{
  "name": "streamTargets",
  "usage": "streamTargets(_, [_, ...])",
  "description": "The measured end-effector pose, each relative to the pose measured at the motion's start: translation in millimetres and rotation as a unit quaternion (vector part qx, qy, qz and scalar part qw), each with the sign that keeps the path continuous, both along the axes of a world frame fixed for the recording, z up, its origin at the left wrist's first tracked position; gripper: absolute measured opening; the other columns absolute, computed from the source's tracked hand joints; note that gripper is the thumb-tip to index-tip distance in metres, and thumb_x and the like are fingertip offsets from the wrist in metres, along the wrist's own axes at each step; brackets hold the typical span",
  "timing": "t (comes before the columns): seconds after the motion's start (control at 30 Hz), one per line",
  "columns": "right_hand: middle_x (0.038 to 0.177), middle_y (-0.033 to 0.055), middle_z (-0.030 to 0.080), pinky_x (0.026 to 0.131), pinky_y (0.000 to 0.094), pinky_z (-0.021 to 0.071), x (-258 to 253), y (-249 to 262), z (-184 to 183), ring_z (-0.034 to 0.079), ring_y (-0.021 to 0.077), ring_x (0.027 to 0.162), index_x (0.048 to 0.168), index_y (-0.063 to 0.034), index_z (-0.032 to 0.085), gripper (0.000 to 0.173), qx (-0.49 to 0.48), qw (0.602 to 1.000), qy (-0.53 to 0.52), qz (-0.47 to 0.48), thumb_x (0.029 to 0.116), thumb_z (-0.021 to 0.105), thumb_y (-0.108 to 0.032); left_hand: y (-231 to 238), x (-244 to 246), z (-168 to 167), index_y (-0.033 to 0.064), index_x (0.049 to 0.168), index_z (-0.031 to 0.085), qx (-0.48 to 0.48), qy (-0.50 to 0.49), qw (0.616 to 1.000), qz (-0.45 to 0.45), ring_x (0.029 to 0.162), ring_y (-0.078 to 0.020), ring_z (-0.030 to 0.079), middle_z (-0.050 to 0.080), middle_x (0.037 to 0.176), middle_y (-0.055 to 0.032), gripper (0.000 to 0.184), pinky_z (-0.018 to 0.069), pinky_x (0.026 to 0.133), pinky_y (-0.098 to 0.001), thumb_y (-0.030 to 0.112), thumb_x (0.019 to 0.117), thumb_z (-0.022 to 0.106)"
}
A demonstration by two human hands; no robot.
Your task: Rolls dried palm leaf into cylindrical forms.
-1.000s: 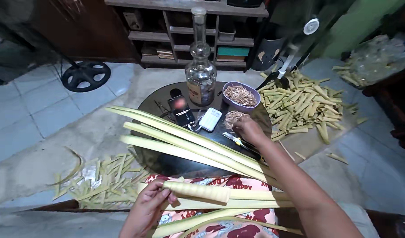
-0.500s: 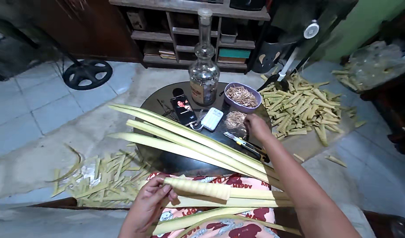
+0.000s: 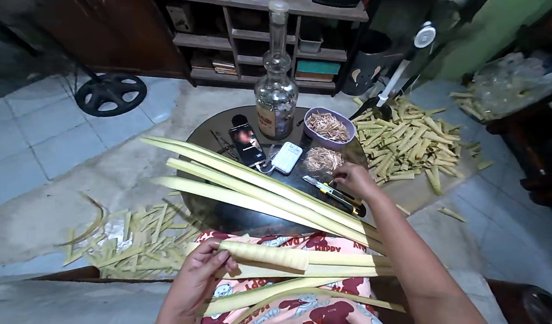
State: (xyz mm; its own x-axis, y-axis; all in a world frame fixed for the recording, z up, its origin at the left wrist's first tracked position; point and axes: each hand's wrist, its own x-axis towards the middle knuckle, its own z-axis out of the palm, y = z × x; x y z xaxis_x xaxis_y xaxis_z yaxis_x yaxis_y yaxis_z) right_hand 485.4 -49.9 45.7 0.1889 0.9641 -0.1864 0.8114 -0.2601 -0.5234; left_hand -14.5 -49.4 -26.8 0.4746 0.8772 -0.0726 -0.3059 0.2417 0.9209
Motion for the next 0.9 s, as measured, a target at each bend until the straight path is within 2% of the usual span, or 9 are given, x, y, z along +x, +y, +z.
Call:
streamTargets(0.13, [0.116,0.0173,0.068,0.102,0.0511,0.0506,-2,9,-15,0.065,0.0319,0.11,0.112,-0.0033,0.072,0.02,-0.022,0.995,-0.063,0.075,0.0995,0.064,-0.017,1,8,4,0.004,0.114,0.064,0.009,-0.012,1.0,-0.003,0.078,-0.0274,0.071,0.069,0.1,-0.0181,0.019,0.0626,0.07,-0.0413,0.011,0.0962,0.066])
streamTargets(0.27, [0.121,0.0226,0.065,0.104,0.0546,0.0486,-11,11,-11,0.062,0.0377,0.118,0.114,0.0017,0.068,0.023,-0.052,0.988,-0.134,0.054,0.1013,0.057,-0.013,-2,7,8,0.0033,0.114,0.064,0.018,-0.015,1.0,0.003,0.078,-0.0273,0.071,0.069,0.098,-0.0182,0.019,0.0625,0.07,-0.0413,0.011,0.0962,0.066])
streamTargets(0.43, [0.115,0.0265,0.066,0.096,0.0579,0.0517,-8,6,-2,0.066,0.0402,0.107,0.117,0.0066,0.062,0.023,-0.007,0.997,-0.044,-0.057,0.1023,0.055,-0.01,4,0,20,0.0059,0.113,0.065,0.046,0.005,0.999,0.014,0.081,-0.0257,0.071,0.07,0.101,-0.0159,0.017,0.0622,0.073,-0.0405,0.011,0.0968,0.065])
streamTargets(0.57, [0.123,0.0256,0.066,0.098,0.0604,0.0505,1,5,-1,0.065,0.0409,0.111,0.135,-0.0029,0.06,0.034,0.031,0.994,-0.005,-0.101,0.1031,0.052,-0.009,9,5,36,0.0056,0.11,0.065,0.072,0.013,0.997,0.021,0.081,-0.0247,0.071,0.07,0.098,-0.0144,0.013,0.0621,0.075,-0.0403,0.011,0.0983,0.063])
streamTargets(0.63, [0.123,0.0244,0.065,0.099,0.0589,0.0489,4,6,-1,0.064,0.0392,0.112,0.129,-0.0042,0.066,0.029,0.04,0.992,0.019,-0.117,0.1038,0.053,-0.01,9,6,42,0.0048,0.111,0.065,0.081,0.012,0.996,0.029,0.082,-0.0242,0.071,0.07,0.099,-0.0147,0.013,0.0619,0.076,-0.0403,0.01,0.0991,0.062])
streamTargets(0.7, [0.11,0.022,0.068,0.09,0.0558,0.0536,7,2,-2,0.067,0.0344,0.098,0.124,-0.0014,0.067,0.027,0.056,0.986,0.056,-0.144,0.1009,0.056,-0.009,8,8,45,0.0037,0.111,0.065,0.089,0.006,0.996,0.032,0.083,-0.0232,0.07,0.069,0.1,-0.0149,0.013,0.0612,0.077,-0.0395,0.008,0.0995,0.06])
streamTargets(0.8, [0.089,0.0114,0.068,0.075,0.0402,0.0595,-19,-11,21,0.068,0.0178,0.075,0.117,0.0033,0.062,0.021,0.139,0.958,0.191,-0.163,0.0975,0.062,-0.005,6,19,52,0.0046,0.109,0.066,0.089,-0.014,0.996,0.023,0.081,-0.0198,0.069,0.07,0.097,-0.0124,0.013,0.0602,0.075,-0.0358,0.008,0.0995,0.059])
streamTargets(0.83, [0.087,0.0085,0.069,0.075,0.0368,0.0619,-38,-17,32,0.07,0.0152,0.075,0.114,0.0033,0.061,0.018,0.166,0.94,0.259,-0.147,0.0981,0.062,-0.004,5,25,54,0.0046,0.109,0.066,0.086,-0.021,0.996,0.016,0.081,-0.0186,0.068,0.069,0.096,-0.0116,0.013,0.0597,0.075,-0.0346,0.008,0.0998,0.059])
streamTargets(0.9, [0.092,0.0104,0.073,0.082,0.0407,0.0636,-85,-30,45,0.074,0.0204,0.083,0.111,0.0031,0.059,0.013,0.192,0.902,0.38,-0.066,0.1,0.058,-0.003,2,42,60,0.0046,0.11,0.066,0.069,-0.043,0.997,0.003,0.079,-0.0167,0.067,0.069,0.095,-0.0108,0.012,0.0583,0.074,-0.0331,0.007,0.0994,0.059])
